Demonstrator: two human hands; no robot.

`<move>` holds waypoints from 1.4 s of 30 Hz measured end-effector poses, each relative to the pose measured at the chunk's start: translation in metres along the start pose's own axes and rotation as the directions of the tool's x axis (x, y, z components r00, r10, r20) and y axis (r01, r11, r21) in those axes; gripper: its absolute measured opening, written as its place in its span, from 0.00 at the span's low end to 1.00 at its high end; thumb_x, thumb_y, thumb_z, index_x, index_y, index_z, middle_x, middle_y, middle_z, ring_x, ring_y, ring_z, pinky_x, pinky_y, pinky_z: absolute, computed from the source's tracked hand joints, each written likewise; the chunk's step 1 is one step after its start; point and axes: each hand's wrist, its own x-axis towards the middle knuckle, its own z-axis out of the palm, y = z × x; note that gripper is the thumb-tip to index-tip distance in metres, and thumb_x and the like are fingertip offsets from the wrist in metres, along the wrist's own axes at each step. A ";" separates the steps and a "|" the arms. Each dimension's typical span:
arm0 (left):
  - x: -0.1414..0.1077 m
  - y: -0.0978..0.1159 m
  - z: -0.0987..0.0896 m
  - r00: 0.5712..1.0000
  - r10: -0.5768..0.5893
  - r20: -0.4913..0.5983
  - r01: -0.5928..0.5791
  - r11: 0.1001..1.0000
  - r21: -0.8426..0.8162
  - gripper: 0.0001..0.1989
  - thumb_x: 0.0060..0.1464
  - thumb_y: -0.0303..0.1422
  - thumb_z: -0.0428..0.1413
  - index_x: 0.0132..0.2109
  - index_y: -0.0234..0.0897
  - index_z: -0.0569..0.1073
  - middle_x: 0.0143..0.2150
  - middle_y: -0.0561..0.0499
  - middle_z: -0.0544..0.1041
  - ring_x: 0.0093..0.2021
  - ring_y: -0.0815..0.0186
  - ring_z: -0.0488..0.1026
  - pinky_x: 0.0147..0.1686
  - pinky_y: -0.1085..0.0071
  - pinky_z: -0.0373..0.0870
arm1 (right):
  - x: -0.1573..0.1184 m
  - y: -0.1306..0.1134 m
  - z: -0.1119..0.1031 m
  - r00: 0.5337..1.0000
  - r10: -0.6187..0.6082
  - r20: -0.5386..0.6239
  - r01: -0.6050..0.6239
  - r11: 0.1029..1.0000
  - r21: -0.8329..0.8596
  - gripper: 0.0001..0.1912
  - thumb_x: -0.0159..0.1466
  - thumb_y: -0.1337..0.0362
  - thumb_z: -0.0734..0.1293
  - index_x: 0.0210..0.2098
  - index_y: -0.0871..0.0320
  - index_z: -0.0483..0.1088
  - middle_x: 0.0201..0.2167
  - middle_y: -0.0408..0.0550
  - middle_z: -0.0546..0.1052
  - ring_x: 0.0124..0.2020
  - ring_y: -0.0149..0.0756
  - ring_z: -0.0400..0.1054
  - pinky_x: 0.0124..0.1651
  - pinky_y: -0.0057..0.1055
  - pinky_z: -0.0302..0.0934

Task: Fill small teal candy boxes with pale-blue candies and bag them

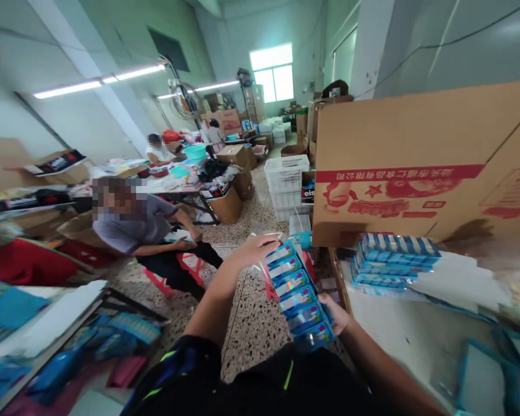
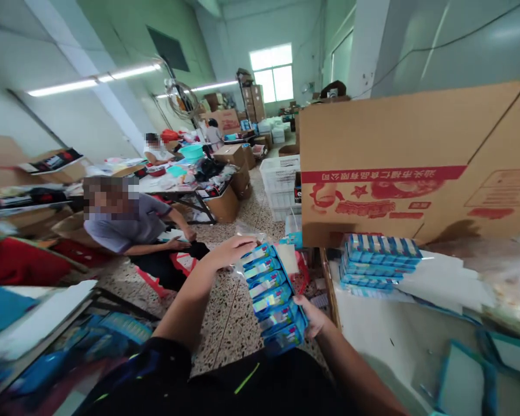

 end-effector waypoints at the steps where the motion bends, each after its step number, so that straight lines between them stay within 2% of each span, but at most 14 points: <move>1: -0.002 -0.006 -0.004 0.999 -0.008 0.043 0.009 1.000 -0.020 0.17 0.63 0.44 0.52 0.34 0.39 0.77 0.33 0.51 0.79 0.35 0.62 0.74 0.37 0.70 0.71 | 0.007 0.004 0.004 1.000 0.014 0.021 -0.014 1.000 -0.004 0.38 0.51 0.37 0.76 0.47 0.64 0.77 0.49 0.60 0.81 0.55 0.55 0.75 0.60 0.55 0.65; 3: -0.009 -0.016 -0.011 0.993 -0.034 0.111 0.039 0.998 -0.043 0.19 0.63 0.45 0.51 0.34 0.38 0.77 0.33 0.51 0.78 0.35 0.63 0.73 0.37 0.71 0.70 | 0.021 0.014 0.013 0.999 -0.007 0.045 0.007 1.000 -0.002 0.41 0.45 0.36 0.77 0.44 0.63 0.78 0.45 0.61 0.83 0.55 0.58 0.75 0.62 0.57 0.63; 6: -0.021 -0.022 -0.016 0.991 -0.085 0.100 0.092 0.994 -0.062 0.18 0.62 0.45 0.53 0.36 0.37 0.79 0.35 0.50 0.80 0.37 0.62 0.74 0.41 0.71 0.71 | 0.034 0.031 0.022 0.995 -0.096 0.039 0.098 0.995 -0.034 0.35 0.48 0.40 0.77 0.44 0.61 0.78 0.44 0.61 0.83 0.55 0.58 0.75 0.64 0.58 0.60; 10: -0.031 -0.029 -0.017 0.993 -0.065 0.103 0.083 0.980 -0.182 0.16 0.58 0.45 0.58 0.41 0.39 0.82 0.44 0.48 0.83 0.43 0.59 0.77 0.47 0.68 0.72 | 0.036 0.040 0.024 0.991 -0.137 0.004 0.137 0.988 -0.076 0.32 0.48 0.41 0.78 0.44 0.58 0.78 0.44 0.60 0.84 0.55 0.58 0.76 0.65 0.60 0.60; 14: -0.038 -0.032 -0.017 0.985 -0.138 0.106 0.155 0.971 -0.182 0.20 0.57 0.49 0.56 0.34 0.37 0.80 0.32 0.51 0.80 0.34 0.63 0.74 0.37 0.71 0.70 | 0.037 0.037 0.024 0.985 -0.173 -0.018 0.171 0.983 -0.072 0.36 0.46 0.40 0.79 0.46 0.57 0.77 0.45 0.59 0.83 0.55 0.60 0.75 0.62 0.63 0.61; 17: -0.041 -0.025 -0.018 0.981 -0.187 0.046 0.191 0.973 -0.132 0.20 0.58 0.49 0.55 0.33 0.36 0.80 0.30 0.53 0.79 0.33 0.64 0.72 0.36 0.72 0.68 | 0.040 0.034 0.023 0.977 -0.212 0.006 0.211 0.972 -0.100 0.38 0.48 0.40 0.78 0.51 0.57 0.75 0.48 0.60 0.82 0.57 0.60 0.74 0.61 0.63 0.62; 22: -0.040 -0.014 -0.022 0.986 -0.168 -0.021 0.166 0.983 -0.076 0.17 0.57 0.45 0.57 0.39 0.37 0.83 0.38 0.49 0.84 0.38 0.61 0.77 0.42 0.69 0.71 | 0.041 0.035 0.015 0.964 -0.264 0.025 0.265 0.952 -0.150 0.37 0.53 0.42 0.77 0.55 0.55 0.74 0.52 0.61 0.80 0.58 0.59 0.73 0.62 0.63 0.62; 27: -0.036 -0.016 -0.024 0.997 -0.055 0.049 0.059 0.994 -0.089 0.17 0.58 0.45 0.59 0.46 0.40 0.82 0.47 0.46 0.84 0.45 0.59 0.79 0.47 0.66 0.73 | 0.041 0.035 0.008 0.948 -0.319 -0.001 0.314 0.933 -0.177 0.35 0.53 0.41 0.76 0.53 0.54 0.76 0.51 0.59 0.81 0.60 0.58 0.72 0.65 0.60 0.59; 31: -0.034 -0.020 -0.022 0.998 -0.059 0.036 0.061 0.997 -0.053 0.13 0.56 0.42 0.60 0.44 0.40 0.82 0.44 0.46 0.84 0.43 0.60 0.79 0.48 0.66 0.73 | 0.040 0.032 0.011 0.937 -0.348 -0.016 0.339 0.922 -0.188 0.36 0.52 0.39 0.76 0.52 0.54 0.76 0.51 0.58 0.81 0.61 0.58 0.71 0.66 0.58 0.57; 37: -0.031 -0.024 -0.024 0.998 -0.058 0.001 0.057 0.985 -0.161 0.16 0.56 0.46 0.61 0.39 0.37 0.82 0.38 0.47 0.83 0.39 0.60 0.79 0.42 0.67 0.74 | 0.030 0.025 0.020 0.935 -0.354 -0.019 0.340 0.911 -0.235 0.38 0.50 0.40 0.78 0.55 0.53 0.76 0.53 0.57 0.80 0.61 0.57 0.70 0.67 0.57 0.57; 39: -0.030 -0.020 -0.021 0.998 -0.048 -0.032 0.042 0.984 -0.173 0.16 0.57 0.46 0.60 0.38 0.37 0.82 0.37 0.47 0.83 0.38 0.60 0.79 0.41 0.67 0.74 | 0.029 0.018 0.027 0.945 -0.326 -0.032 0.314 0.930 -0.191 0.41 0.51 0.36 0.75 0.56 0.53 0.75 0.54 0.57 0.80 0.62 0.57 0.70 0.67 0.57 0.56; 42: -0.027 -0.006 -0.007 0.991 -0.017 -0.131 0.004 0.995 -0.095 0.14 0.60 0.44 0.58 0.37 0.39 0.81 0.38 0.47 0.83 0.40 0.59 0.79 0.43 0.65 0.74 | 0.031 -0.002 0.043 0.949 -0.312 -0.054 0.307 0.948 -0.089 0.47 0.53 0.25 0.66 0.58 0.51 0.75 0.57 0.57 0.78 0.65 0.56 0.67 0.68 0.58 0.55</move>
